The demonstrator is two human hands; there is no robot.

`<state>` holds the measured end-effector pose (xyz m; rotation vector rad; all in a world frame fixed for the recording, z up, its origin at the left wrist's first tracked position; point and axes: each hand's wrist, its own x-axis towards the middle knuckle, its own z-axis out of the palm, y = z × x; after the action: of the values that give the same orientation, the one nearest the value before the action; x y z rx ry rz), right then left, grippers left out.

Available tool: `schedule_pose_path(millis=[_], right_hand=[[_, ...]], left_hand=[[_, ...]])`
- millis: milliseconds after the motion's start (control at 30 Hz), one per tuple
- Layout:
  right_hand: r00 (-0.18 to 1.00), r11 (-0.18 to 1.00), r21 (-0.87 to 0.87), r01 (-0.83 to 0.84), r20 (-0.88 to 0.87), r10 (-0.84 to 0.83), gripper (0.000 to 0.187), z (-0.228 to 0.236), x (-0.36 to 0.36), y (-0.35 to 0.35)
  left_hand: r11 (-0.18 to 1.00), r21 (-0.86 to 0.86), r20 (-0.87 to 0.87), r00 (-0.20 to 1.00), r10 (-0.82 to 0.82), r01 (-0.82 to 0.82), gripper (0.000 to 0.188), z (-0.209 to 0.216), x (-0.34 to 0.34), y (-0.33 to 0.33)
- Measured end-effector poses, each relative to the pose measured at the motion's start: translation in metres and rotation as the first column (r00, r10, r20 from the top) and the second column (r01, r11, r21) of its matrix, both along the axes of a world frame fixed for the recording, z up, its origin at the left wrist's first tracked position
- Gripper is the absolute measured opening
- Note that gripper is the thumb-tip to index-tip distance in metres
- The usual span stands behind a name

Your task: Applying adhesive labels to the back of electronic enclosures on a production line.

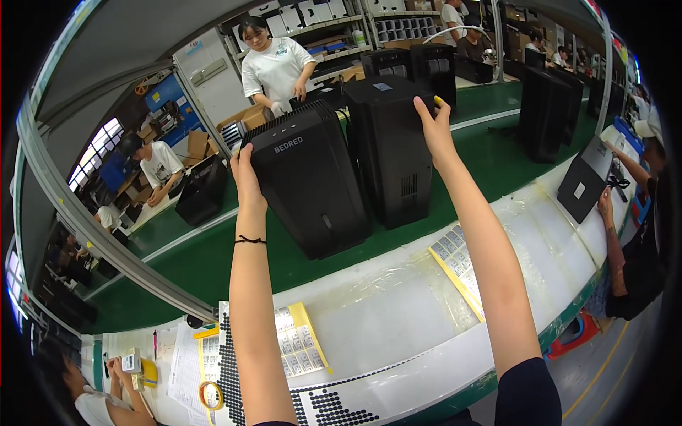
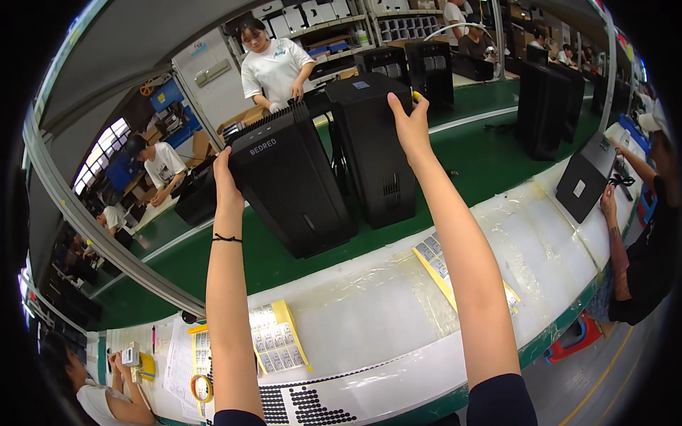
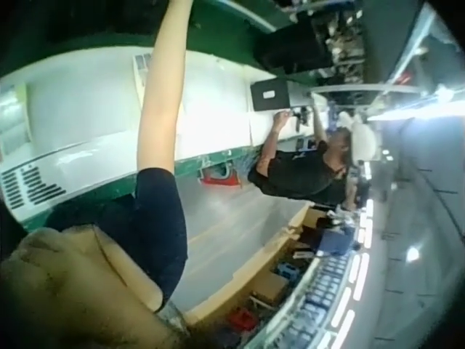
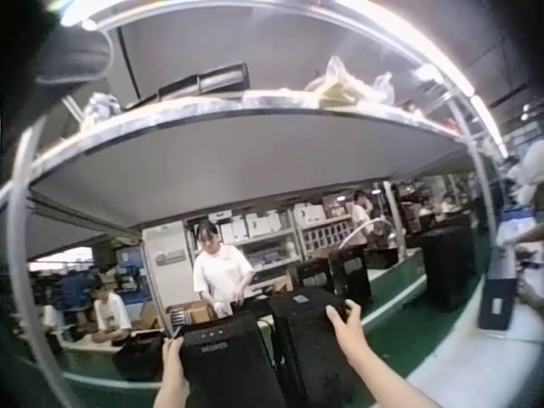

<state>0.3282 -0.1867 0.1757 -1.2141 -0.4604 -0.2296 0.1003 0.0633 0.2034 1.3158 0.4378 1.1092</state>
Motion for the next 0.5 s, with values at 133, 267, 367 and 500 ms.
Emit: schedule_pose_path(millis=[133, 267, 367, 500], right_hand=[[0.980, 0.986, 0.004, 0.168, 0.110, -0.167, 0.069, -0.011, 0.000, -0.003], [0.765, 0.862, 0.001, 0.506, 0.462, -0.449, 0.046, -0.007, -0.047, -0.009], [0.923, 0.984, -0.004, 0.176, 0.348, -0.163, 0.041, -0.007, -0.062, -0.008], [0.961, 0.957, -0.083, -0.277, -0.012, 0.277, 0.056, 0.008, -0.099, -0.020]], left_hand=[[1.000, 0.013, 0.013, 1.000, 0.014, -0.014, 0.057, -0.002, 0.006, -0.003], [0.999, 0.020, 0.036, 0.999, 0.040, -0.041, 0.055, -0.002, -0.011, -0.031], [0.989, 0.080, 0.036, 0.992, 0.121, -0.123, 0.050, -0.005, -0.027, -0.063], [0.995, 0.093, 0.091, 0.995, -0.028, 0.019, 0.057, -0.011, -0.060, -0.101]])
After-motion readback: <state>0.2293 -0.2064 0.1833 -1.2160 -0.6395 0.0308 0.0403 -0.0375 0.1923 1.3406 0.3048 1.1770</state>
